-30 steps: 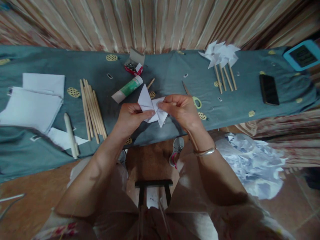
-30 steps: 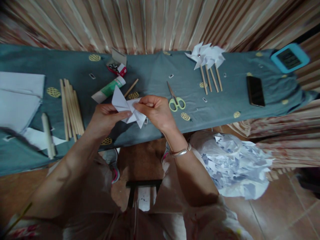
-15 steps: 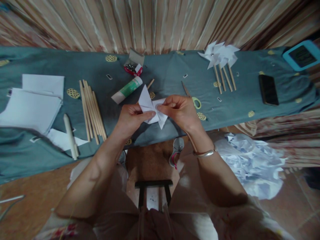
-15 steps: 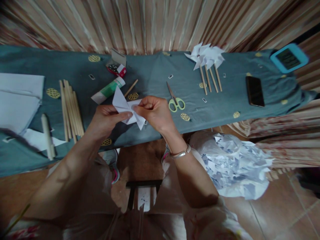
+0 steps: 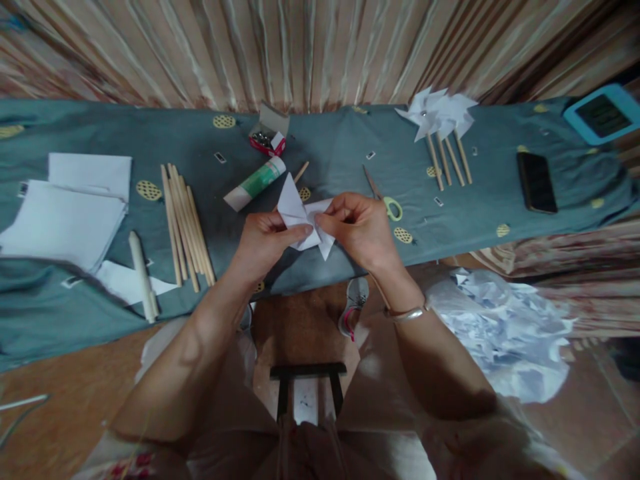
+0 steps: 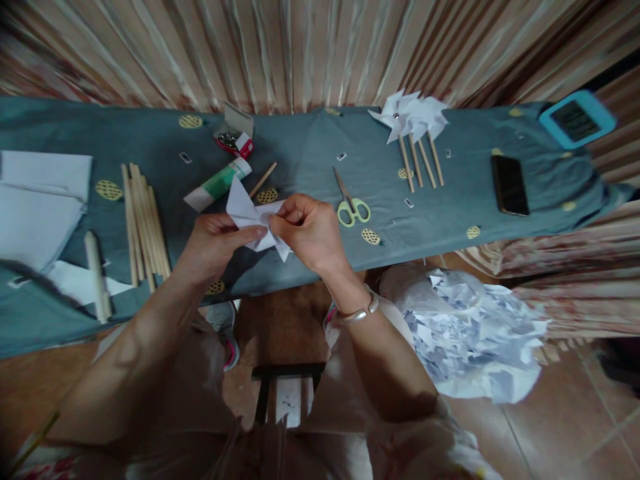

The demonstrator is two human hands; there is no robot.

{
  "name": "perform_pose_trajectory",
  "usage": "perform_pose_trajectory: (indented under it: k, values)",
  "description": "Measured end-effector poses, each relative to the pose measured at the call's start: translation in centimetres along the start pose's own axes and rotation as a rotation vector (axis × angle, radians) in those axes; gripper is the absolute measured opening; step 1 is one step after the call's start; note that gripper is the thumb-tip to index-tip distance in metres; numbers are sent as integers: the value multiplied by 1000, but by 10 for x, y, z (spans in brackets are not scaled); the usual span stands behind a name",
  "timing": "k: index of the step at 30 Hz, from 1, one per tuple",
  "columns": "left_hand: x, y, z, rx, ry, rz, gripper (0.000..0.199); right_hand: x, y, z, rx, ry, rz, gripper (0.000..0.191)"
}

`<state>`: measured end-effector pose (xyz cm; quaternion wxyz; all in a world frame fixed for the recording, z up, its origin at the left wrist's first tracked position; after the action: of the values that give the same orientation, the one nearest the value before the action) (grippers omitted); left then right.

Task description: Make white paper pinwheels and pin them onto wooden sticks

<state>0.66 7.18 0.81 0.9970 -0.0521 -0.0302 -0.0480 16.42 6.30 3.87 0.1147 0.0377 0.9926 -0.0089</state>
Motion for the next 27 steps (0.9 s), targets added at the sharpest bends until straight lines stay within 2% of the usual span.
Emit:
perform_pose_trajectory:
  k: [19,27]
  values:
    - [1,0,2,-56,-20,11,16,-1,-4,-2,-57,-100,10,17]
    - [2,-1,3,-56,-22,39,16,1,-4,0,-36,-110,-7,18]
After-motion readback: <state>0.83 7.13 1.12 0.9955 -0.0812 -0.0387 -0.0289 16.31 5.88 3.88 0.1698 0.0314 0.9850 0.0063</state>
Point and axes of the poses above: each hand's wrist, its own y-axis towards the middle knuckle, its own x-axis out of the palm, z = x × y, the point moved 2 cm from there along y, towards the middle knuckle, and after that the axes turned 4 degrees about x, right-handed, at the moved point
